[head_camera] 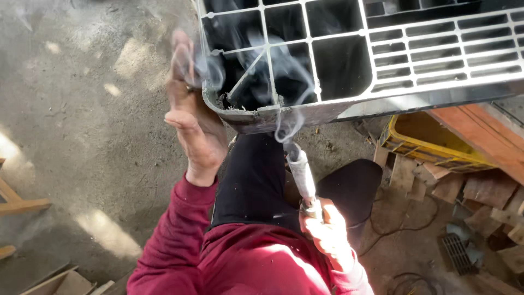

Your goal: The person uses a soldering iron to melt and fuse the seams of a black plastic crate. They hold the crate steady with one hand while applying the hot tool to the edges, generating smoke as the plastic melts.

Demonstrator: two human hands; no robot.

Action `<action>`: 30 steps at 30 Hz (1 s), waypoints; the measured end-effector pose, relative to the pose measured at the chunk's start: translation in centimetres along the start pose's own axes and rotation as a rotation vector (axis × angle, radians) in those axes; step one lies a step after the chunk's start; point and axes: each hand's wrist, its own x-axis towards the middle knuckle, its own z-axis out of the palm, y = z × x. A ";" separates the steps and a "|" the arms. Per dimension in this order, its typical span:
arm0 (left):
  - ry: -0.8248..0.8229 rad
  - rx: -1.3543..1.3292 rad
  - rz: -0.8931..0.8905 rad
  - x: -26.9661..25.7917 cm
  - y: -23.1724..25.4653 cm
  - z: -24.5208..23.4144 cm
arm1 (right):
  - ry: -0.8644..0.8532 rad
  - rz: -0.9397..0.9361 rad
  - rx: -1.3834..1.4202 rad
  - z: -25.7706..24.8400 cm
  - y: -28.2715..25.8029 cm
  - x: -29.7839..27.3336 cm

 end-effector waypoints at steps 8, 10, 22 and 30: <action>0.318 -0.140 -0.622 -14.2 -2.0 1.0 | -0.050 -0.085 -0.471 -1.2 -3.0 3.2; 0.117 -0.181 -0.734 -17.7 -1.0 2.3 | -0.085 -0.106 -0.492 -1.4 -3.3 3.7; -0.246 -0.643 -1.032 -19.6 -0.7 5.8 | -0.140 -0.287 -0.698 -1.1 -3.3 6.0; -0.257 -0.610 -0.931 -18.7 -2.8 6.5 | -0.160 -0.396 -0.786 -1.4 -4.0 7.8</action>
